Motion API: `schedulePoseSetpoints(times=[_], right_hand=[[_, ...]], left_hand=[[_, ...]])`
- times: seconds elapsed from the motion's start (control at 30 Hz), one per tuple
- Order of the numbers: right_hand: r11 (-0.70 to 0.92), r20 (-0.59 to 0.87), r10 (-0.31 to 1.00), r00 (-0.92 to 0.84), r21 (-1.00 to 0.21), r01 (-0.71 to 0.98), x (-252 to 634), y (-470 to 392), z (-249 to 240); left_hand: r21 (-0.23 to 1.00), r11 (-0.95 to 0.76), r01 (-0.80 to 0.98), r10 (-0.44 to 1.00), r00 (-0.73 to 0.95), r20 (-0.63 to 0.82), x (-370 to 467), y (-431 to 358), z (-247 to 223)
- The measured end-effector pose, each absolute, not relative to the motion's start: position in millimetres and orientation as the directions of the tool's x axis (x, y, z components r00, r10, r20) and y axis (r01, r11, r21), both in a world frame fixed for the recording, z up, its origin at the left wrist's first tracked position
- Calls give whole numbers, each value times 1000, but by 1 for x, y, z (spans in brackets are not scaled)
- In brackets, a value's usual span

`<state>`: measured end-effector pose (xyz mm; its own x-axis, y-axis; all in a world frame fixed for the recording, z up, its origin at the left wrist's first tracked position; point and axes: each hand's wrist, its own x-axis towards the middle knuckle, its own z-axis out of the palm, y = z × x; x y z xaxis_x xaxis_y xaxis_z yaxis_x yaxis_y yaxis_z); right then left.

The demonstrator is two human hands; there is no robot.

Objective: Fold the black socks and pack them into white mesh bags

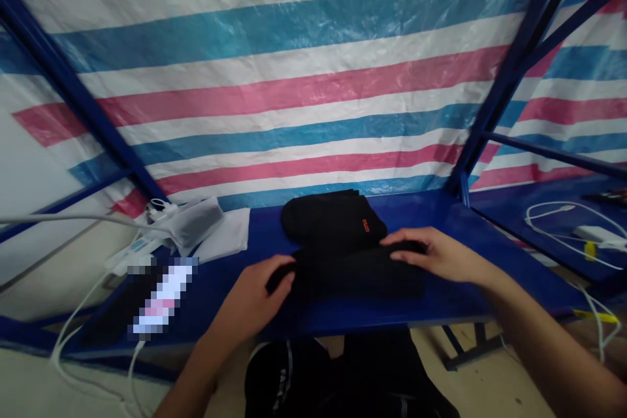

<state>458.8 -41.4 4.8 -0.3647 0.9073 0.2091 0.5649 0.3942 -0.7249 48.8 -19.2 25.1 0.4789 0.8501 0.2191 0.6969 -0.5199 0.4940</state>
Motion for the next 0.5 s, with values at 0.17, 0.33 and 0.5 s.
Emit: schedulePoseSetpoints(times=[0.17, 0.33, 0.5], right_hand=[[414, 480, 856, -191, -416, 810, 443, 18, -33], [396, 499, 838, -221, -277, 876, 411, 2, -46], [447, 391, 861, -325, -275, 851, 358, -40, -46]], left_hand=[[389, -433, 813, 901, 378, 213, 78, 48, -2], [441, -314, 841, 949, 283, 136, 73, 44, -31], [584, -325, 743, 942, 311, 129, 48, -9, -22]])
